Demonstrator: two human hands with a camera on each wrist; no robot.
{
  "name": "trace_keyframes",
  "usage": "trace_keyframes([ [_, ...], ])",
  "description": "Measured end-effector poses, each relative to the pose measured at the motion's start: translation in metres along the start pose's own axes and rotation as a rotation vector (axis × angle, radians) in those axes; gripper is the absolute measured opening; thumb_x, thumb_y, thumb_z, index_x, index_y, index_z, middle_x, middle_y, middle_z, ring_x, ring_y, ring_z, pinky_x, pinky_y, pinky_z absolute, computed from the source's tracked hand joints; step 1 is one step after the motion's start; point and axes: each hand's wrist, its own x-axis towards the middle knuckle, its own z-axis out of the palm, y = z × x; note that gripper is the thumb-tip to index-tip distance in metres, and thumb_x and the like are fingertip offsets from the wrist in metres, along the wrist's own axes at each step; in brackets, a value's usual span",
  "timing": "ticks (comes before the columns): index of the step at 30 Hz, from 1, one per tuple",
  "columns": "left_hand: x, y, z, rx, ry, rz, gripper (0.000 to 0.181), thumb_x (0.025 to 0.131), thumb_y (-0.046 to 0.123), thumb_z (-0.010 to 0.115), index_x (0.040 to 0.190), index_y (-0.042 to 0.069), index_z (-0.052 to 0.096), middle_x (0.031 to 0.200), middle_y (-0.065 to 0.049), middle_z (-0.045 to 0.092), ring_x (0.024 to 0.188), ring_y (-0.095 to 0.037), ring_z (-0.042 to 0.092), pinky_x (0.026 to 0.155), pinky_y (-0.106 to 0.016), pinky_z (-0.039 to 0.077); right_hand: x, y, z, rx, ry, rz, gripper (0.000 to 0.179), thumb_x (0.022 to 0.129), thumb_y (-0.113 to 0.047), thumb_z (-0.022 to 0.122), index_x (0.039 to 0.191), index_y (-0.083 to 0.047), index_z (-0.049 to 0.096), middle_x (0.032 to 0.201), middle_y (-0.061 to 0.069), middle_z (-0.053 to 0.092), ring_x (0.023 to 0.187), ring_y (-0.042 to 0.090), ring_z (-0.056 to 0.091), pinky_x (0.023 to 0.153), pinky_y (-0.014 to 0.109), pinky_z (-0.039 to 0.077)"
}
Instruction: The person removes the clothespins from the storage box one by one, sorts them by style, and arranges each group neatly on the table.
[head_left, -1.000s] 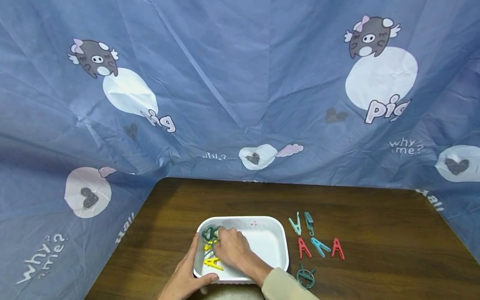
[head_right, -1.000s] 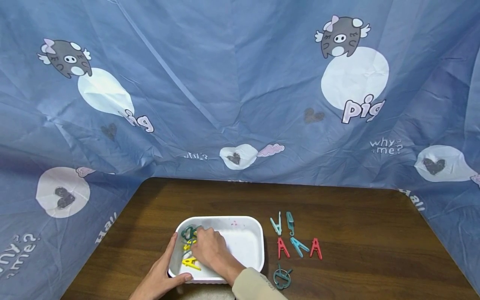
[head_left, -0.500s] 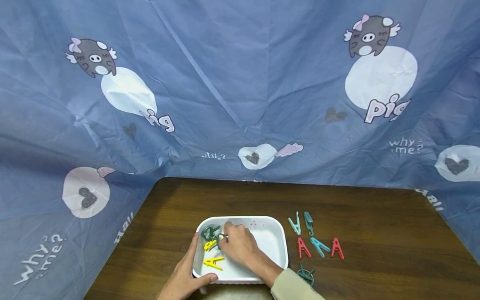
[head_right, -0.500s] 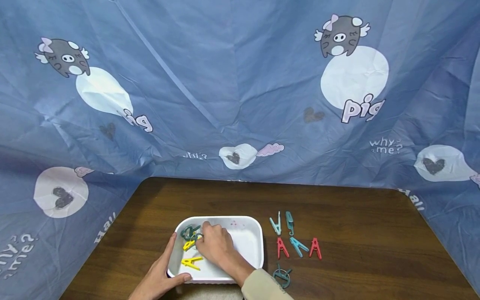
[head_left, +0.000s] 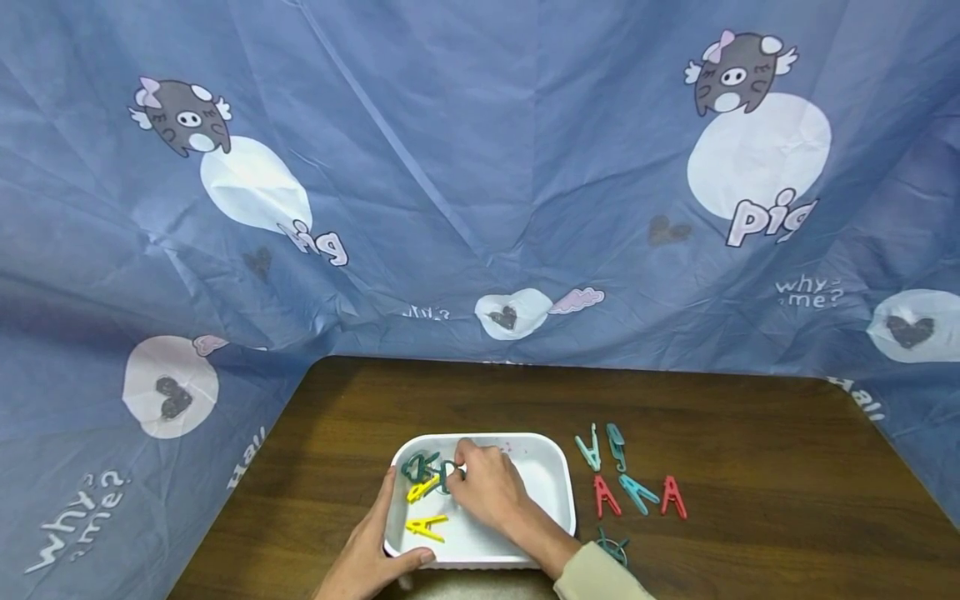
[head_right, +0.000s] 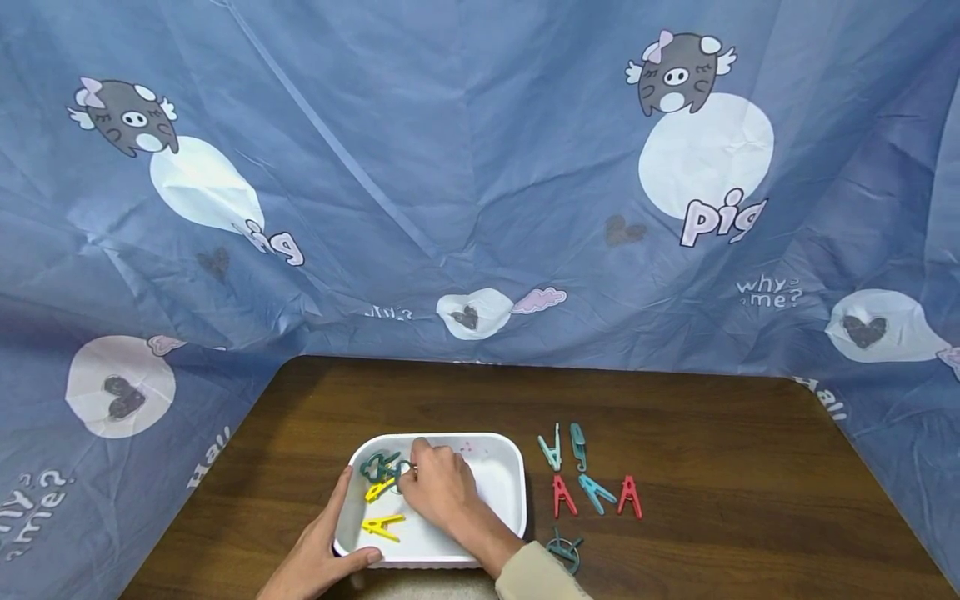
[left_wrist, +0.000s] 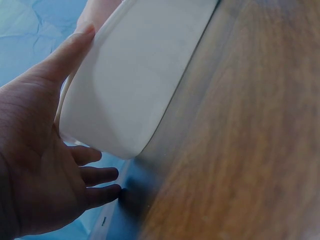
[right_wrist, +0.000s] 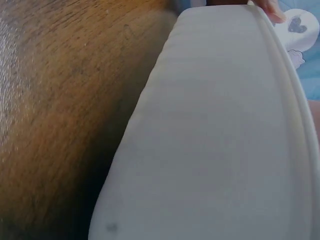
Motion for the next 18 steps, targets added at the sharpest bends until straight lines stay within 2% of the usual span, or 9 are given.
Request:
trace_keyframes([
  [7,0.0,0.0,0.0,0.027,0.012,0.025,0.119,0.072,0.04,0.087,0.16,0.003,0.015,0.16,-0.024,0.034,0.138,-0.04,0.047,0.107,-0.052,0.047,-0.002,0.002,-0.009,-0.001,0.044,-0.019,0.009,0.075,-0.011,0.068,0.082,-0.014,0.062,0.053,-0.004,0.057,0.053,0.009,0.05,0.048,0.022,0.037],
  [15,0.001,0.001,0.001,0.026,0.014,0.03,0.119,0.073,0.04,0.087,0.16,0.002,0.015,0.162,-0.025,0.03,0.141,-0.043,0.043,0.108,-0.058,0.044,-0.005,0.002,-0.024,0.024,0.047,0.0,0.009,0.077,-0.013,0.067,0.084,-0.015,0.062,0.049,-0.009,0.052,0.05,0.005,0.047,0.046,0.02,0.035],
  [18,0.001,0.0,0.002,0.041,0.03,0.053,0.119,0.072,0.039,0.087,0.159,0.0,0.016,0.16,-0.026,0.032,0.139,-0.043,0.045,0.107,-0.057,0.045,-0.006,0.006,-0.029,0.032,0.052,-0.002,0.008,0.078,-0.012,0.066,0.085,-0.014,0.062,0.05,-0.01,0.052,0.048,0.002,0.044,0.046,0.019,0.034],
])
